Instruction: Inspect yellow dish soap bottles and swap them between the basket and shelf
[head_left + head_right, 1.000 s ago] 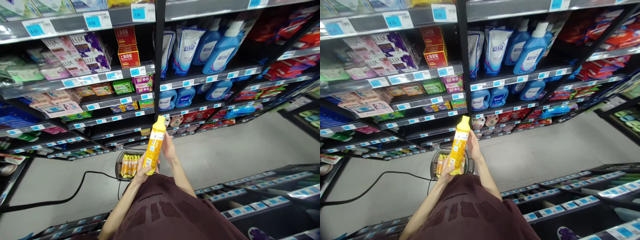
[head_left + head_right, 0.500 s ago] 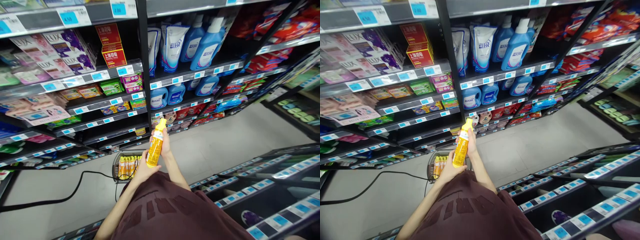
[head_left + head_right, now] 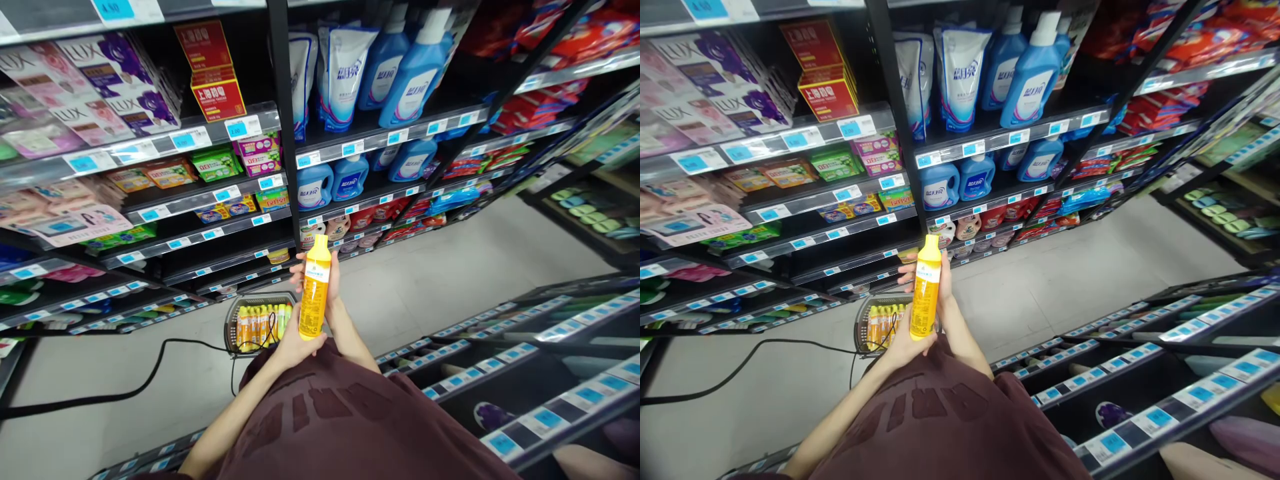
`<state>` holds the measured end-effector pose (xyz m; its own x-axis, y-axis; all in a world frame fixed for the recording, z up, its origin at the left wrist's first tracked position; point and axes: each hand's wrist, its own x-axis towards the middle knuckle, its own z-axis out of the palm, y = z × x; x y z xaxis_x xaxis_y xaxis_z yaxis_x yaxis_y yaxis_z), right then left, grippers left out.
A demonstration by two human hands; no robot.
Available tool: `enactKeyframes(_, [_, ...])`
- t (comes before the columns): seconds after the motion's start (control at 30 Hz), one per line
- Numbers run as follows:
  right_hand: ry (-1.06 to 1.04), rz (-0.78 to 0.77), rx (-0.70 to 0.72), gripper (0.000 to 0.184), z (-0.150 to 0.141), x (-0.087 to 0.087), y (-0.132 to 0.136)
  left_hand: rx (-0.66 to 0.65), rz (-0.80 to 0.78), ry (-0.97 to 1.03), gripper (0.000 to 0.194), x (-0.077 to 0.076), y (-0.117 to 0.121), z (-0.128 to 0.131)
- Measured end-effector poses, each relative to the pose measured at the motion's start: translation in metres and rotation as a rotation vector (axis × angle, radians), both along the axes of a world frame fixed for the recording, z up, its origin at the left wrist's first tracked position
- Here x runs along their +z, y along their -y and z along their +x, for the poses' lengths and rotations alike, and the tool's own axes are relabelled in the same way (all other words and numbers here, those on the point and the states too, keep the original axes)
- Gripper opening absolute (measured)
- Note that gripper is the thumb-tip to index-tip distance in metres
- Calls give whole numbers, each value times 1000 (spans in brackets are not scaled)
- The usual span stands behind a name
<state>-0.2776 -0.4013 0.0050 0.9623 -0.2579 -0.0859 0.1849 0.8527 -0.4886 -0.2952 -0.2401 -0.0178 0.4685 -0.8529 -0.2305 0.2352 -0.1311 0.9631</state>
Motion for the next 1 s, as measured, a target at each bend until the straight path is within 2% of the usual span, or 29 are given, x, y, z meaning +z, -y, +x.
enactKeyframes(0.07, [-10,8,-16,85,0,0,0,75,96,136,55,0,1,1])
enactKeyframes(0.17, [-31,-1,-72,71,0,0,-3,215,231,372,62,-2,3,3])
enactKeyframes(0.23, [-55,4,-97,67,0,-1,-6,244,276,445,63,-2,2,4])
enactKeyframes(0.47, [-48,-25,-134,66,-4,-3,-12,220,298,486,69,-2,0,4])
enactKeyframes(0.6, [-41,-23,-112,59,-4,-7,-12,218,274,491,68,-1,0,4])
enactKeyframes(1.0, [-52,11,-79,59,-1,-14,-9,187,340,528,69,-2,-2,4])
